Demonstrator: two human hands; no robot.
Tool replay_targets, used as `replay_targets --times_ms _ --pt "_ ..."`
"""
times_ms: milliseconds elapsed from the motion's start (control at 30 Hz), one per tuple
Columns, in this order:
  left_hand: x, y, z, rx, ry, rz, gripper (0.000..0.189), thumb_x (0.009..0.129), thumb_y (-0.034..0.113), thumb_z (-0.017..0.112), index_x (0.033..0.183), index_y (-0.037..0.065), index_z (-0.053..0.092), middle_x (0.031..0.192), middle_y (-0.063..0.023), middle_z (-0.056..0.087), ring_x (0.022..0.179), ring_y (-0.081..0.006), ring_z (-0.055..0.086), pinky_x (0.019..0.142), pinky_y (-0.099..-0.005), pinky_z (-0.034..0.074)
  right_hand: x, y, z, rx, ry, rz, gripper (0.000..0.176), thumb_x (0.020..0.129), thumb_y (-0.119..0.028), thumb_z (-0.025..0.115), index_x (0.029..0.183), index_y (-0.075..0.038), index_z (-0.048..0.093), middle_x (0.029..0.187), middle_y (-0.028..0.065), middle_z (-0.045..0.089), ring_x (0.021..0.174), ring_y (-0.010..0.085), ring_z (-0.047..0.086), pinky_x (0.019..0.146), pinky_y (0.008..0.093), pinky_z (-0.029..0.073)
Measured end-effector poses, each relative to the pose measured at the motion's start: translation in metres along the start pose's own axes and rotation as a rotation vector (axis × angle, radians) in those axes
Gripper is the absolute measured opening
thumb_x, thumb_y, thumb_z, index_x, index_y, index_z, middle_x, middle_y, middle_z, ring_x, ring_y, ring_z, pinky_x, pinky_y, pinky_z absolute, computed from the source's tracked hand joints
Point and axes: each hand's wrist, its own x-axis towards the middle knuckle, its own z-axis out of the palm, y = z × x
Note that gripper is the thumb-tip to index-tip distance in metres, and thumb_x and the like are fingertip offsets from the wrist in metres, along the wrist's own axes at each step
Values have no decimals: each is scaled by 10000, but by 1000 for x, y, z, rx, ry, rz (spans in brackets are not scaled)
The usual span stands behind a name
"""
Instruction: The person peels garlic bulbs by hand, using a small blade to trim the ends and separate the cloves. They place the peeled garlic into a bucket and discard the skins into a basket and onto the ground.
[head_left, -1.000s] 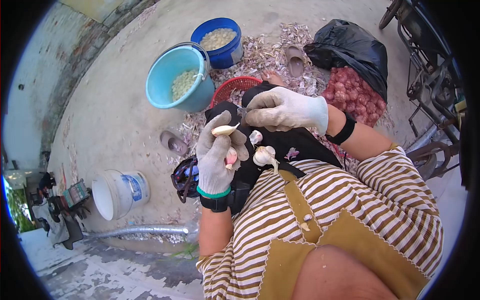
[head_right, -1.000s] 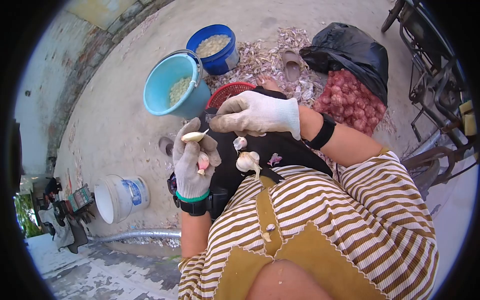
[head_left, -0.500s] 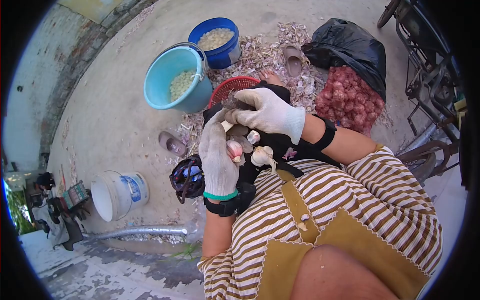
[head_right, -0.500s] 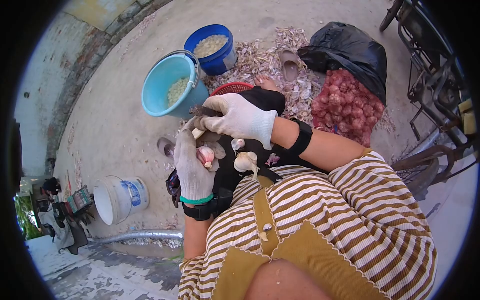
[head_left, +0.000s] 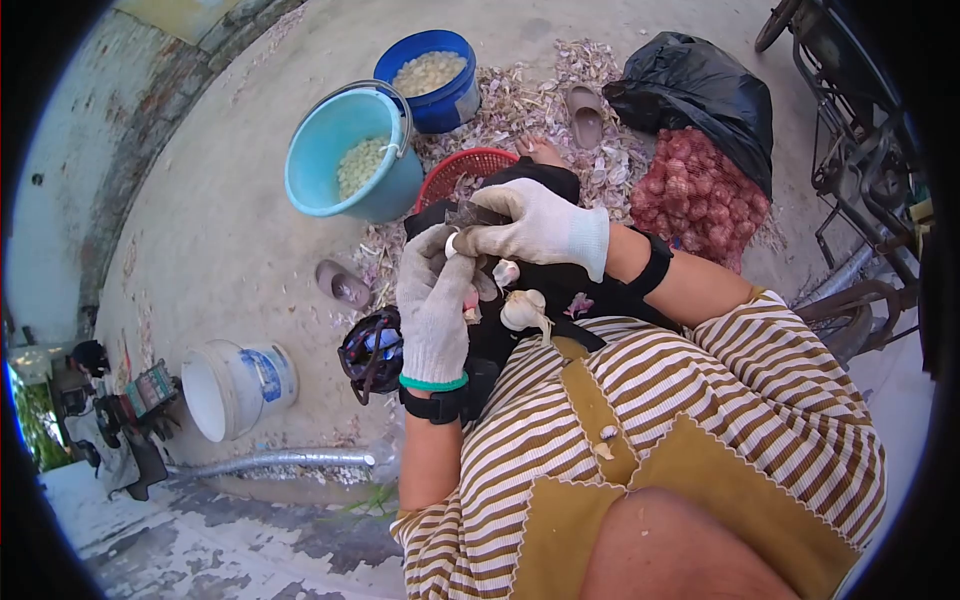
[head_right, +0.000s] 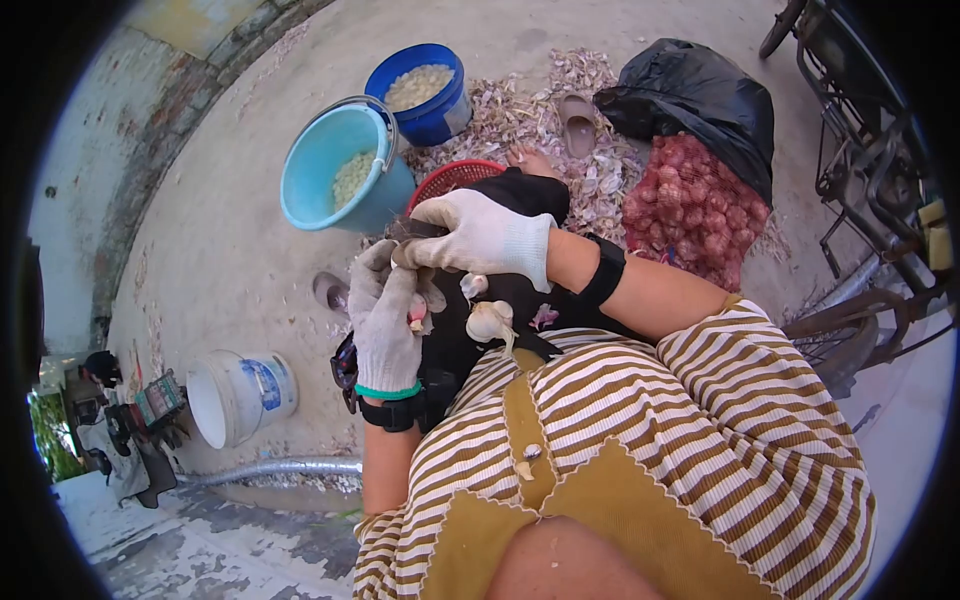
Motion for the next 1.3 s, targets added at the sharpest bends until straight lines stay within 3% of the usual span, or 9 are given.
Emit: replay_targets --times_ms 200,400,500,600,667,1033,1100,1200,1300 --pt "-3 2 -4 -86 -55 24 252 965 150 534 1184 40 479 843 -99 607 541 -111 558 398 -181 377 -4 -7 -7 423 -75 153 346 914 -385 626 905 -39 640 560 -57 441 427 34 363 381 187 268" --pt "1 -3 -18 -459 -47 -103 223 994 214 453 1154 62 487 791 -91 616 528 -149 592 361 -174 360 -20 9 -5 -8 -65 52 503 949 -463 513 1052 15 629 734 73 568 672 139 572 606 289 463" --pt "1 -7 -15 -401 -56 -88 271 1006 305 458 1153 81 503 841 -56 584 531 -106 550 374 -170 357 -22 5 -7 -572 -95 -150 357 922 -295 568 1089 18 610 915 168 659 848 249 656 748 341 502" --pt "-2 -5 -6 -306 -1 -45 278 1013 303 441 1161 75 499 846 -32 566 534 -91 541 394 -174 386 -18 10 -6 -652 -65 -238 356 897 -324 557 1083 -30 632 905 185 646 847 323 645 741 390 498" --pt "-2 -6 -4 -286 35 -15 204 991 219 456 1139 82 490 784 -72 602 506 -152 589 369 -226 384 -15 13 -6 -598 -78 -214 352 895 -322 562 1072 -27 637 888 185 646 828 321 646 724 386 498" --pt "-7 -9 -12 -360 -102 -50 240 1001 235 460 1158 60 508 796 -77 615 527 -145 579 389 -212 393 -21 -2 -11 -256 -243 -47 299 872 -292 644 976 -15 688 791 163 667 703 251 647 640 333 488" --pt "-6 -10 -12 -426 -64 -73 261 1005 240 451 1173 51 514 801 -71 617 540 -135 580 394 -204 393 -20 8 -10 -400 -182 -273 264 879 -297 611 948 -53 688 783 143 661 711 268 652 616 355 491" --pt "-3 -8 -15 -251 -148 -126 288 1002 217 443 1212 34 514 828 -60 620 560 -107 577 403 -183 388 -24 3 -10 -951 -104 -192 225 878 -275 607 988 -95 686 859 95 670 789 263 658 693 355 513" --pt "-4 -8 -10 -210 -77 -108 299 986 179 455 1235 21 505 845 -58 622 562 -86 573 398 -171 373 -25 -8 -4 -1065 -117 -127 223 866 -301 597 979 -127 676 878 95 658 848 310 642 723 400 511"
